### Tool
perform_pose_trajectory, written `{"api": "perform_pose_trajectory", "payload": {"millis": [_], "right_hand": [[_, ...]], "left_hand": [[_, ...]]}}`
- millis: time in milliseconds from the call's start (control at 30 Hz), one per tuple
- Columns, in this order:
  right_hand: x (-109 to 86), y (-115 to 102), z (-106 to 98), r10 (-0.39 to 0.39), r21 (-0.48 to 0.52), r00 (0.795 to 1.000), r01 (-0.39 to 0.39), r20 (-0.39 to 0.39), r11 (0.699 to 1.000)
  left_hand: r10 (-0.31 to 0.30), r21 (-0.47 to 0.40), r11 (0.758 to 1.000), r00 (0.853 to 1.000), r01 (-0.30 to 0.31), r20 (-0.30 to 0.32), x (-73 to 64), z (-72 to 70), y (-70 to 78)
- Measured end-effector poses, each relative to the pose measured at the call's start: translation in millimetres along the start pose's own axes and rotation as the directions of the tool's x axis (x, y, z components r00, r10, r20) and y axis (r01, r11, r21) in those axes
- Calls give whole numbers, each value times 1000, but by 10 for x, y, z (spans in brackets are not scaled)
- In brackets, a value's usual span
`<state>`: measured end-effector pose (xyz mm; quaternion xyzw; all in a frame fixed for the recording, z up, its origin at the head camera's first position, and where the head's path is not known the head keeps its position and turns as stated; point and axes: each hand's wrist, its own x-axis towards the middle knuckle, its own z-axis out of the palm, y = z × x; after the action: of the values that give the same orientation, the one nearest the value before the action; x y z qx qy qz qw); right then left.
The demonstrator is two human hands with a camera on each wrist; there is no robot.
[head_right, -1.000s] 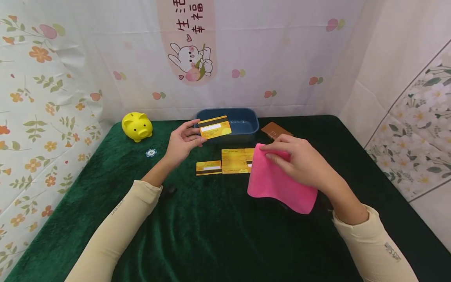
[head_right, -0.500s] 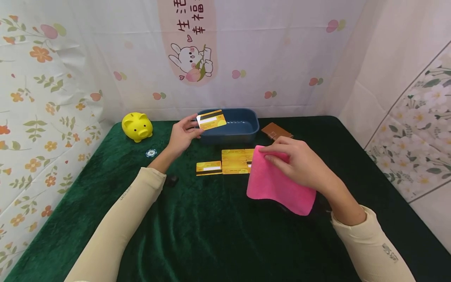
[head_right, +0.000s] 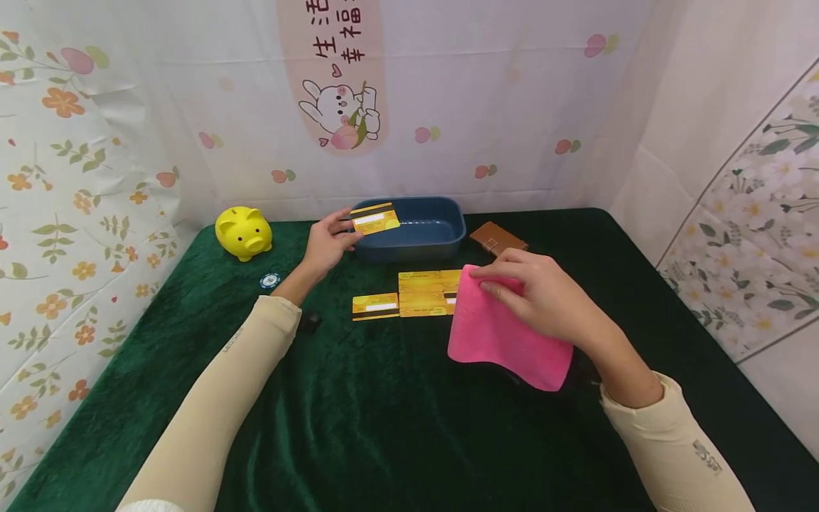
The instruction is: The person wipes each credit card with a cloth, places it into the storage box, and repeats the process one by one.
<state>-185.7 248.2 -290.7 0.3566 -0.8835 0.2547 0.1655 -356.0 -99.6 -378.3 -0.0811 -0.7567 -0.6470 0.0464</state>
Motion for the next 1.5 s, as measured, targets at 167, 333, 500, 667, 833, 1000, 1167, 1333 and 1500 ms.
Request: {"api": "perform_pose_trajectory", "payload": {"millis": [167,333,500,667,833,1000,1167,1333,1500], "right_hand": [[3,8,6,5,5,1000,-5,7,1000],[-9,13,14,2,-1,1000,-2,16,1000],[-13,33,23,14,-11,999,-14,30,1000],[-5,44,36,27,-11,999,-27,35,1000],[-15,34,44,27,-6,999,-27,38,1000],[-14,18,45,16,-1,999,-16,36,1000],[-12,16,46,10,1,999,-10,31,1000],[-17,25,46,18,-7,999,-17,35,1000],[-11,33,38,34,-23,999,-34,31,999]], "left_hand": [[-7,26,1000,1000,8,-20,44,-8,-48],[-19,26,999,1000,19,-21,73,-15,-81],[-37,30,999,999,37,0,94,2,-91],[-32,16,999,999,32,20,114,6,-101],[-38,44,998,999,37,33,128,3,-109],[-64,118,991,997,59,41,126,-17,-99],[-82,208,975,997,79,2,123,-26,-92],[-93,238,966,995,98,-32,114,-38,-108],[-91,236,967,996,94,-22,87,-56,-115]]}}
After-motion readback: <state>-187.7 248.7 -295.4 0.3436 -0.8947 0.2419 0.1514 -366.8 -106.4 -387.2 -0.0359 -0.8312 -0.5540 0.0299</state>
